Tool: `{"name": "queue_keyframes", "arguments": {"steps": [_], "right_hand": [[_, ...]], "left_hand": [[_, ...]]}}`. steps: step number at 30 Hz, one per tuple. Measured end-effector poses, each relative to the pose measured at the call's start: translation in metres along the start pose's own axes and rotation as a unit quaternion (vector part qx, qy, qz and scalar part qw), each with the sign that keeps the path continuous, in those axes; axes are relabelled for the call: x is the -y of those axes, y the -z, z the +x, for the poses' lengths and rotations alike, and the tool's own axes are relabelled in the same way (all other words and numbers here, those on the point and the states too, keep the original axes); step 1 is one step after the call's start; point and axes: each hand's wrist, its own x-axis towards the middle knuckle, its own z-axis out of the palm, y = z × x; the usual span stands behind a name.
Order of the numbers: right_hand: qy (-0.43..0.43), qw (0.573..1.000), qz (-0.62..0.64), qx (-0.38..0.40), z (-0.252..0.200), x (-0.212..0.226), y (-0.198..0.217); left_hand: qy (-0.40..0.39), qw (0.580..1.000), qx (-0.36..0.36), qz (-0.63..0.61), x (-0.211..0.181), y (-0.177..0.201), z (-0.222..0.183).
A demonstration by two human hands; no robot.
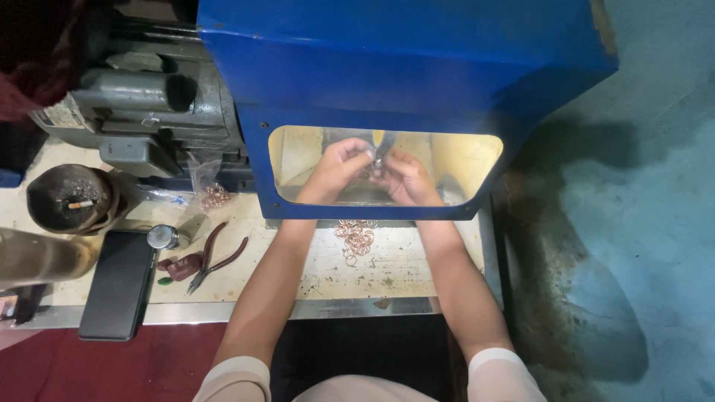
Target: Polishing small jewelry components using a bench-mounted polishing machine with a protective hood.
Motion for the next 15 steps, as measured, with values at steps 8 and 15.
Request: {"name": "queue_keyframes", "arguments": {"steps": [8,15], "right_hand": [[0.008,0.999,-0.049,0.01,-0.006,0.009,-0.016],[0.064,0.996,-0.044,-0.044,-0.004,0.005,-0.03]], "left_hand": [[-0.008,1.0,-0.003,0.008,0.012,0.012,0.01],[-0.07,0.996,-0.044,0.026,0.035,0.011,0.024]]}}
